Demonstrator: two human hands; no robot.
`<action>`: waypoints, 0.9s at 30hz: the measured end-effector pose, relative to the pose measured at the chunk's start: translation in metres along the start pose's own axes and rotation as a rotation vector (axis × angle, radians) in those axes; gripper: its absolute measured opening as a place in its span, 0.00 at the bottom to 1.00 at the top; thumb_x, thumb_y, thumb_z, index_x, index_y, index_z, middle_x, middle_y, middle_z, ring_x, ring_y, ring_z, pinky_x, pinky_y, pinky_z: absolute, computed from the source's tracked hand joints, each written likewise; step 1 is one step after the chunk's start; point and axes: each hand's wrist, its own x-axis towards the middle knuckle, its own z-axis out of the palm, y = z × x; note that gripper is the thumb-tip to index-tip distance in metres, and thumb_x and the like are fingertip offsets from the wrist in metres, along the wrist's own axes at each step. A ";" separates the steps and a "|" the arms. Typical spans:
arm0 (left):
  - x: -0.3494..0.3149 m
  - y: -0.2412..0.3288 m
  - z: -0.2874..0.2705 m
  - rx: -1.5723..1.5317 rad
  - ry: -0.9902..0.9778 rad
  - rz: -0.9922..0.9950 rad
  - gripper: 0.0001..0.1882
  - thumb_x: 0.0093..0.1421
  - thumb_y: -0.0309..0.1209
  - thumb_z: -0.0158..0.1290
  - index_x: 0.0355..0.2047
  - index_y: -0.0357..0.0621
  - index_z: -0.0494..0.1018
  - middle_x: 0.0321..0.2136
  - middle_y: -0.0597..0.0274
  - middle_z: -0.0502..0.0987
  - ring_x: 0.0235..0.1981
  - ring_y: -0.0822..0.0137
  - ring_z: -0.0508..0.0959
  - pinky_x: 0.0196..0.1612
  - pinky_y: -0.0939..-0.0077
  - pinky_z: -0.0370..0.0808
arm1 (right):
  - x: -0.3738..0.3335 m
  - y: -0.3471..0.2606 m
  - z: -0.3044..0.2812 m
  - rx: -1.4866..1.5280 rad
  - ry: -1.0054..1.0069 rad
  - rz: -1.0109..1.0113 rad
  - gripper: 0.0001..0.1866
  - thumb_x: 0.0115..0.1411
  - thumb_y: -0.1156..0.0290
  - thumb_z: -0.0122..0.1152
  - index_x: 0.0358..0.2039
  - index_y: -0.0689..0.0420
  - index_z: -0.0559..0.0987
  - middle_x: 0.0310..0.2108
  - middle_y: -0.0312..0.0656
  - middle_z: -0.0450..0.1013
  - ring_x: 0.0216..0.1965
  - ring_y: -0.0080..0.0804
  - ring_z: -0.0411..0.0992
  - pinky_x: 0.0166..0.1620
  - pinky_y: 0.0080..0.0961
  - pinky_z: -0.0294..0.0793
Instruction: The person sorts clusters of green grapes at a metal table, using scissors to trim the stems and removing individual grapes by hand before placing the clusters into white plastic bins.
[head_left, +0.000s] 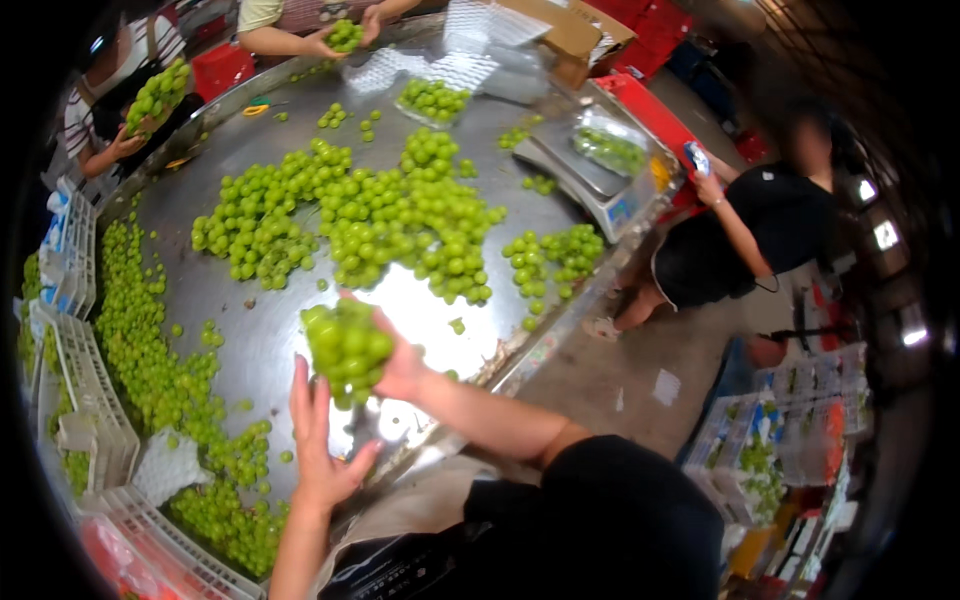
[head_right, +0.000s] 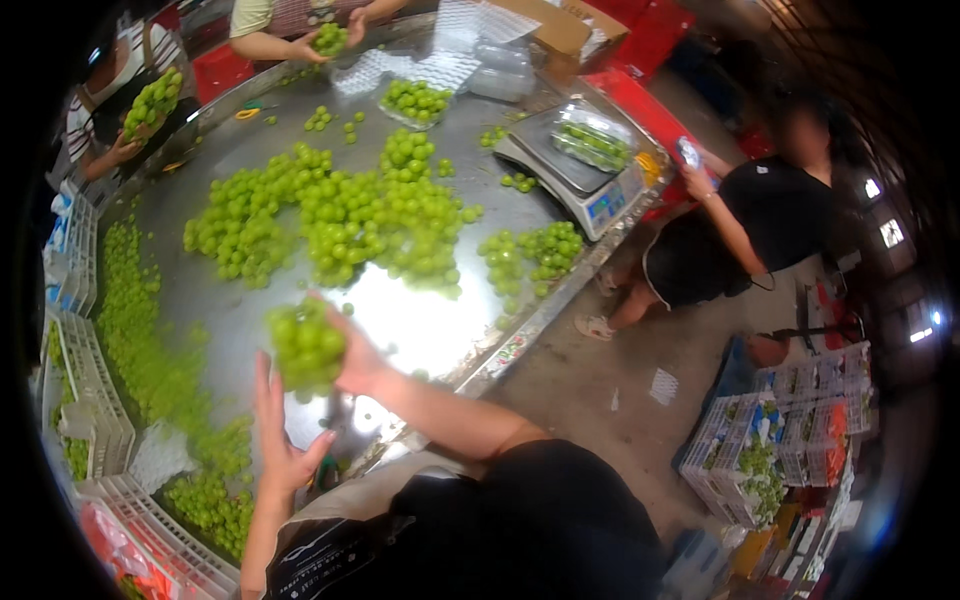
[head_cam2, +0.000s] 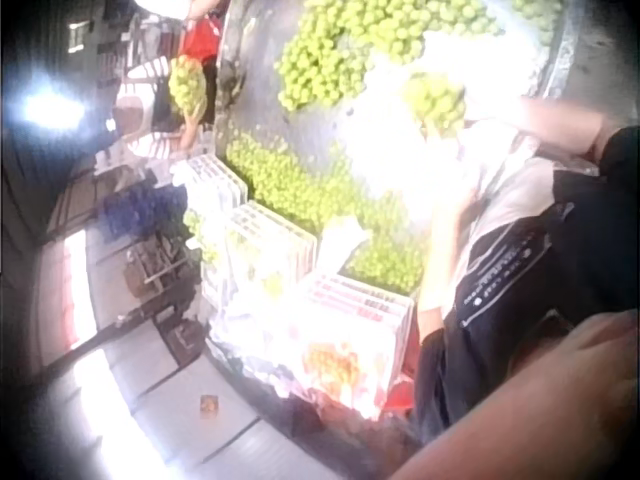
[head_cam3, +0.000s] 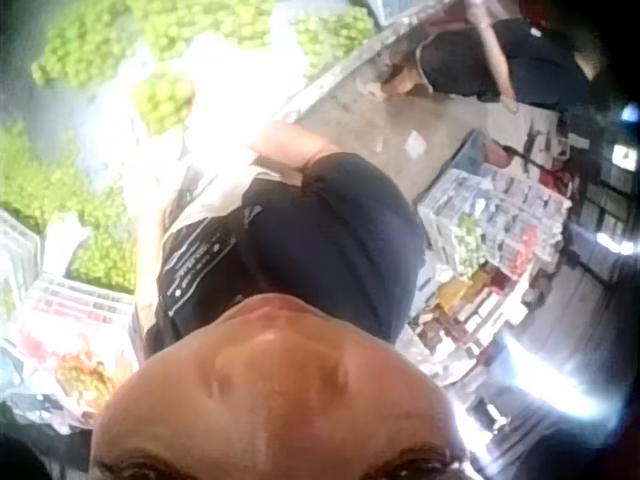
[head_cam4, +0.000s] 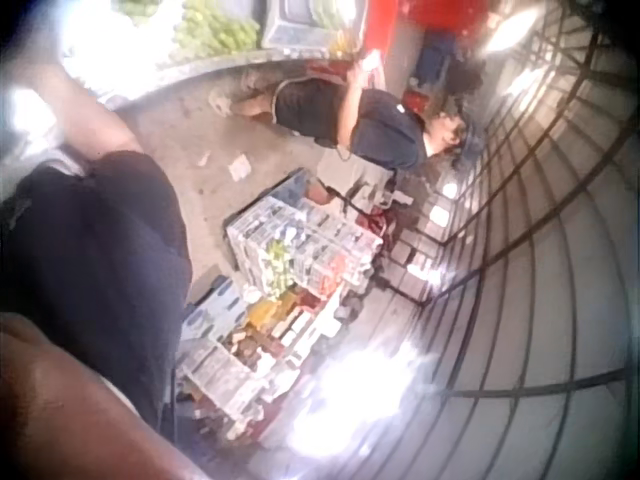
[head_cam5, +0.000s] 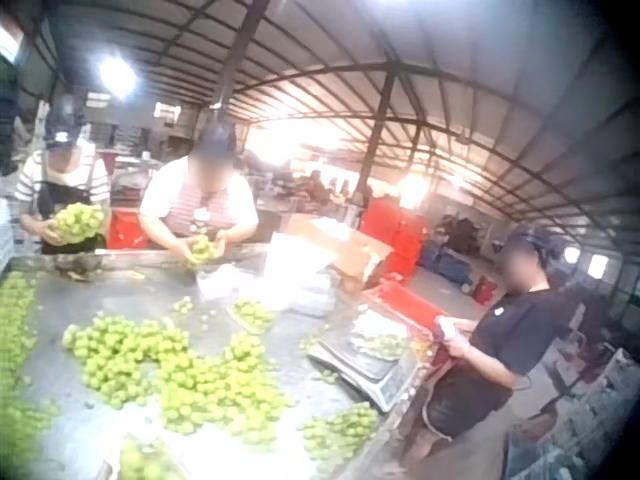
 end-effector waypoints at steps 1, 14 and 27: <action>0.003 0.001 -0.003 0.010 -0.007 0.015 0.46 0.44 0.41 0.60 0.62 0.49 0.52 0.63 0.43 0.45 0.63 0.45 0.49 0.61 0.51 0.50 | 0.003 -0.008 -0.022 0.129 -0.114 0.018 0.27 0.62 0.45 0.36 0.60 0.40 0.59 0.57 0.43 0.59 0.56 0.43 0.60 0.56 0.47 0.62; -0.058 -0.072 -0.056 -0.105 0.242 -0.502 0.31 0.47 0.24 0.53 0.55 0.42 0.63 0.60 0.54 0.56 0.59 0.57 0.60 0.56 0.65 0.60 | 0.014 -0.334 -0.100 -0.509 0.569 -0.725 0.18 0.57 0.60 0.52 0.44 0.58 0.71 0.39 0.45 0.73 0.41 0.40 0.71 0.46 0.39 0.70; -0.054 -0.087 -0.063 -0.013 0.012 -0.680 0.31 0.46 0.29 0.59 0.52 0.40 0.65 0.56 0.53 0.62 0.58 0.55 0.62 0.59 0.62 0.58 | 0.088 -0.361 -0.139 -1.458 1.067 -0.420 0.46 0.51 0.43 0.54 0.64 0.44 0.44 0.64 0.45 0.42 0.63 0.49 0.43 0.57 0.54 0.48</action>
